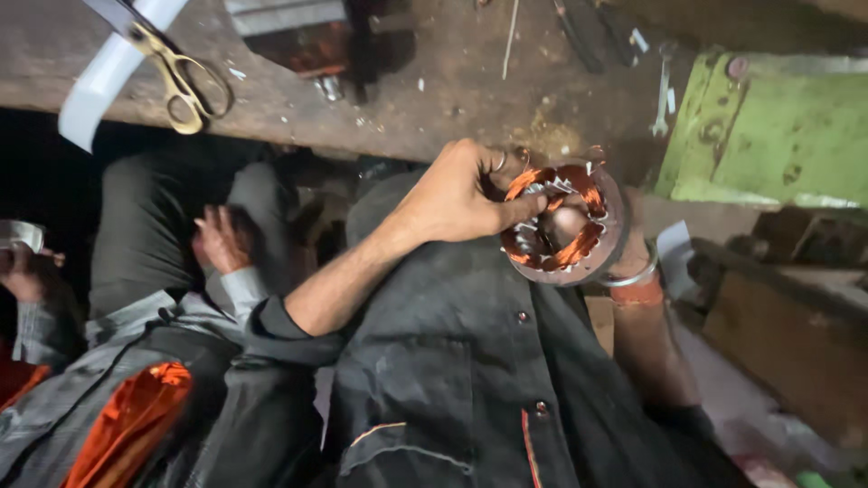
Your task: The person winds copper wire around a motor stator core, using both hands to insert and arrange the wire into slots. They occasionally use a small tool to push the wire into place and adjust the winding.
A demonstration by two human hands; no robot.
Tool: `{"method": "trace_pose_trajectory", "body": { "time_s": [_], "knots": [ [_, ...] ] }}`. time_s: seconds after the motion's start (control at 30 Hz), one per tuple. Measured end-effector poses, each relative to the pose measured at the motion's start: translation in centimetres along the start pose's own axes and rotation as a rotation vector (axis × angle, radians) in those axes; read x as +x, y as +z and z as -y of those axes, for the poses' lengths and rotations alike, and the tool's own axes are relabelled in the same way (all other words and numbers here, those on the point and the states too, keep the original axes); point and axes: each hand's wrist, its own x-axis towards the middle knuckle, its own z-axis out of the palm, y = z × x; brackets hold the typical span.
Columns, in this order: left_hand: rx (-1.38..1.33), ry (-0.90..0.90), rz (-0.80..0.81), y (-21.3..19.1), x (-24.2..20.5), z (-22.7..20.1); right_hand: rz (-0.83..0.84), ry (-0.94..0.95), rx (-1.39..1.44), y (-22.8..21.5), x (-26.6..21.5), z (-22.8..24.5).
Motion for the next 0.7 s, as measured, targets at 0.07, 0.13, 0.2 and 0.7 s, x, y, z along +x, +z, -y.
{"method": "trace_pose_trajectory", "body": {
  "time_s": [0.07, 0.13, 0.2, 0.7],
  "knots": [
    [0.111, -0.066, -0.080, -1.2, 0.3, 0.2, -0.149, -0.146, -0.064, -1.3, 0.4, -1.7],
    [0.278, 0.001, -0.205, -2.8, 1.1, 0.7, -0.280, 0.004, 0.106, -2.5, 0.6, -3.6],
    [0.508, 0.198, -0.371, -4.4, 2.7, 1.7, -0.398, 0.102, 0.191, -3.5, 0.4, -5.5],
    [0.726, -0.058, -0.287, -9.3, 7.3, 5.6, -0.466, 0.132, 0.015, -1.0, -1.9, -11.0]
  ]
}}
